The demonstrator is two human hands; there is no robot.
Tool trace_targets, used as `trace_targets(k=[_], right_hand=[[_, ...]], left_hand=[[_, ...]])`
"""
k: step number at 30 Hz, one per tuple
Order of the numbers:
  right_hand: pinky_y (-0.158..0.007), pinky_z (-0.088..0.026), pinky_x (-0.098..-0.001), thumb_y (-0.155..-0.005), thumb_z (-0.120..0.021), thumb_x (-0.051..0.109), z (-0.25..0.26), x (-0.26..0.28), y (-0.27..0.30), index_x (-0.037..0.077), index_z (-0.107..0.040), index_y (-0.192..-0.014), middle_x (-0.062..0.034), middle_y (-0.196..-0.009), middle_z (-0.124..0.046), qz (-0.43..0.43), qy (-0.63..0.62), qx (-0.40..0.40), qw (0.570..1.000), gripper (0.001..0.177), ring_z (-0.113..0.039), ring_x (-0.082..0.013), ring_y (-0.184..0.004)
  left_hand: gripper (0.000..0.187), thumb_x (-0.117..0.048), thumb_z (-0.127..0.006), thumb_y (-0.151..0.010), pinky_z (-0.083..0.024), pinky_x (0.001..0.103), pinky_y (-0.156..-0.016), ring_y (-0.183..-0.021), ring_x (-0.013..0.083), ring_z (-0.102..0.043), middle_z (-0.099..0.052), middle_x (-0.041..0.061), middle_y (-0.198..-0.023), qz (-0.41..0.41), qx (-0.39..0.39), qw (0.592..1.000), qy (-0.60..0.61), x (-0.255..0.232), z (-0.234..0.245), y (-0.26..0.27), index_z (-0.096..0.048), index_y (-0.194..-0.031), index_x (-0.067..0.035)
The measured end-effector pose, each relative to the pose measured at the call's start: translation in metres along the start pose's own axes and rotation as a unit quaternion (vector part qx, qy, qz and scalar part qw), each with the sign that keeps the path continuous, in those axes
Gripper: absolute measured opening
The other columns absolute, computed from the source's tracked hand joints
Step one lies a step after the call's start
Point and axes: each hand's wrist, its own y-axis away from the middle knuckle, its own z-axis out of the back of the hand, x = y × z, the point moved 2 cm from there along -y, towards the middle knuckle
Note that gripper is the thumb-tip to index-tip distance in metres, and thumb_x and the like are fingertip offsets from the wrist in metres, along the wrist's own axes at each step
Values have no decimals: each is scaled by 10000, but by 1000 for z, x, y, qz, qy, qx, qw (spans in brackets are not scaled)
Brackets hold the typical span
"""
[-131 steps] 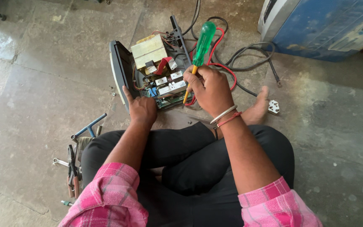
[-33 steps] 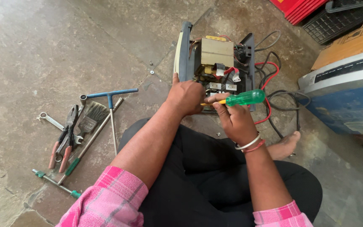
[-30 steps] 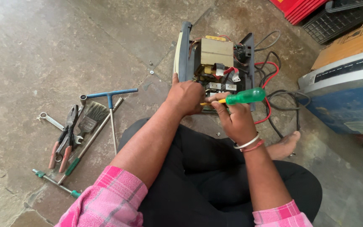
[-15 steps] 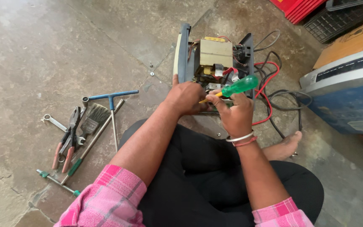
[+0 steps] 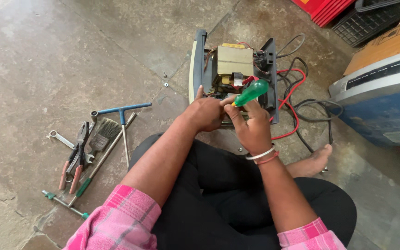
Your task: The person sits on the floor and uses a screwdriver to adjust and tighten connections on the internal circuit board of an open electronic device. They manipulate wires and components within the chassis while surrounded by various batteries and tools.
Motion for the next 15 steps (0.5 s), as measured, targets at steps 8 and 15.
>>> trace_targets(k=[8, 15], right_hand=[[-707, -581, -289, -906, -827, 160, -3, 4, -2, 47, -772, -991, -57, -864, -781, -52, 11, -19, 998, 152, -750, -147, -769], [-736, -587, -290, -894, -820, 165, -7, 5, 1, 58, -777, -985, -58, -902, -791, -50, 7, -12, 999, 147, -755, -153, -807]], left_hand=[[320, -316, -550, -951, -137, 600, -1287, -1180, 306, -669, -756, 130, -1139, -4, 30, 999, -34, 0, -5, -1, -752, -1140, -155], [284, -336, -668, -855, -303, 523, -1190, -1078, 358, -669, -748, 176, -1060, -28, -13, 999, 23, 5, -7, -2, -758, -1022, -125]])
